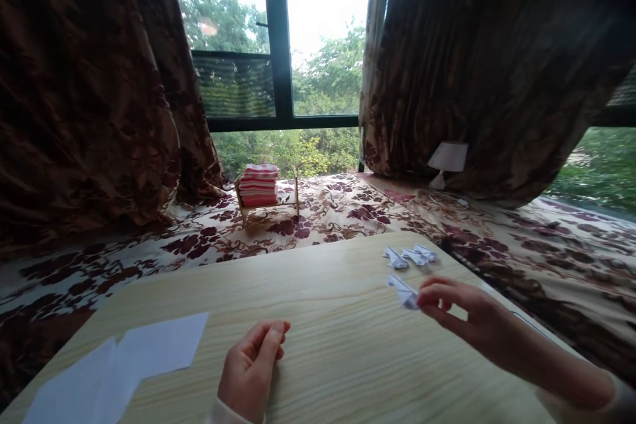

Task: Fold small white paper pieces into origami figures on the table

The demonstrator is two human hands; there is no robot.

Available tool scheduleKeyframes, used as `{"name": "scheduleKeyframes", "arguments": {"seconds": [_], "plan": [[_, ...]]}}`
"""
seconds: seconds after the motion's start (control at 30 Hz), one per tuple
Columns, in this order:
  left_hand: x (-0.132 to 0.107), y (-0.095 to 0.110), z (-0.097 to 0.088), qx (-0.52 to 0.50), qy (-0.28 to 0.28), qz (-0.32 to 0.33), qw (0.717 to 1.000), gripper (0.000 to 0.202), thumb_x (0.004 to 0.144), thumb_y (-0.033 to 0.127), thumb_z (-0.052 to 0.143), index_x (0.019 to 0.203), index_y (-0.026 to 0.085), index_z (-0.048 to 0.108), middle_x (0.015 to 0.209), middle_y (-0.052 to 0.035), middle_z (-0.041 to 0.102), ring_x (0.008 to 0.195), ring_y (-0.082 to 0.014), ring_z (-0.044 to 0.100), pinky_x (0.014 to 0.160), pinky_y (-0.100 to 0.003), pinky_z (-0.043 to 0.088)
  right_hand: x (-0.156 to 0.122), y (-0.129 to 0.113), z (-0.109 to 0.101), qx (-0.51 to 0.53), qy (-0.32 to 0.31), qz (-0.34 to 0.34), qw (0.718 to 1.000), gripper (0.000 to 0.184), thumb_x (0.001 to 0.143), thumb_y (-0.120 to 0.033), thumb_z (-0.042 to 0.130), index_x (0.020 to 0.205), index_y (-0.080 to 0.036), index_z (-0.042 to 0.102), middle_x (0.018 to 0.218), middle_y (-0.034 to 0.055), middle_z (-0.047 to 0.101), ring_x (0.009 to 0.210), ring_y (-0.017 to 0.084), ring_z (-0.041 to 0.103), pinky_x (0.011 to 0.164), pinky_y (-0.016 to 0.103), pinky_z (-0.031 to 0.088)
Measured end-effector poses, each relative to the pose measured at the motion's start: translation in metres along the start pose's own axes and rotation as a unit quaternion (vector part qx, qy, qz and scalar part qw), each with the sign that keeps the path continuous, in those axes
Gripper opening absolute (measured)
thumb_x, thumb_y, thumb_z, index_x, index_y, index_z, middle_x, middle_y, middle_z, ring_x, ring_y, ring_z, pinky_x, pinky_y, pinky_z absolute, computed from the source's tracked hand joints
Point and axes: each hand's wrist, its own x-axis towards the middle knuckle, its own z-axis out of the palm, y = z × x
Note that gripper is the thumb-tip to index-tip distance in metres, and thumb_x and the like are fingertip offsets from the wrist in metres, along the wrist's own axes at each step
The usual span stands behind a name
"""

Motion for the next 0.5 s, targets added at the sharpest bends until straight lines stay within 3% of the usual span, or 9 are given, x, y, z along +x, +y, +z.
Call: {"name": "scheduleKeyframes", "arguments": {"seconds": [0.1, 0.2, 0.5], "plan": [[-0.003, -0.001, 0.004, 0.052, -0.031, 0.056, 0.997, 0.029, 0.067, 0.046, 0.063, 0.071, 0.018, 0.07, 0.059, 0.0003, 0.059, 0.056, -0.0149, 0.051, 0.055, -0.024, 0.042, -0.011, 0.05, -0.039, -0.077, 0.019, 0.076, 0.994, 0.018, 0.081, -0.034, 0.054, 0.083, -0.021, 0.066, 0.086, 0.0074, 0.064, 0.073, 0.02, 0.057, 0.061, 0.03, 0.045], [-0.004, -0.004, 0.008, 0.088, -0.041, 0.098, 0.99, 0.025, 0.069, 0.043, 0.062, 0.069, 0.019, 0.07, 0.063, -0.0006, 0.062, 0.057, -0.0164, 0.053, 0.055, -0.025, 0.043, -0.013, 0.076, -0.057, -0.106, 0.015, 0.102, 0.989, 0.022, 0.079, -0.038, 0.054, 0.08, -0.021, 0.068, 0.078, 0.0069, 0.066, 0.066, 0.02, 0.056, 0.059, 0.031, 0.043], [-0.002, -0.006, 0.009, 0.113, -0.041, 0.137, 0.983, 0.02, 0.069, 0.04, 0.061, 0.063, 0.021, 0.067, 0.068, -0.0006, 0.065, 0.066, -0.0188, 0.058, 0.063, -0.024, 0.045, 0.002, 0.078, -0.034, -0.086, -0.021, 0.093, 0.992, 0.023, 0.077, -0.037, 0.055, 0.077, -0.02, 0.07, 0.072, 0.0035, 0.065, 0.066, 0.017, 0.056, 0.063, 0.028, 0.044]]}}
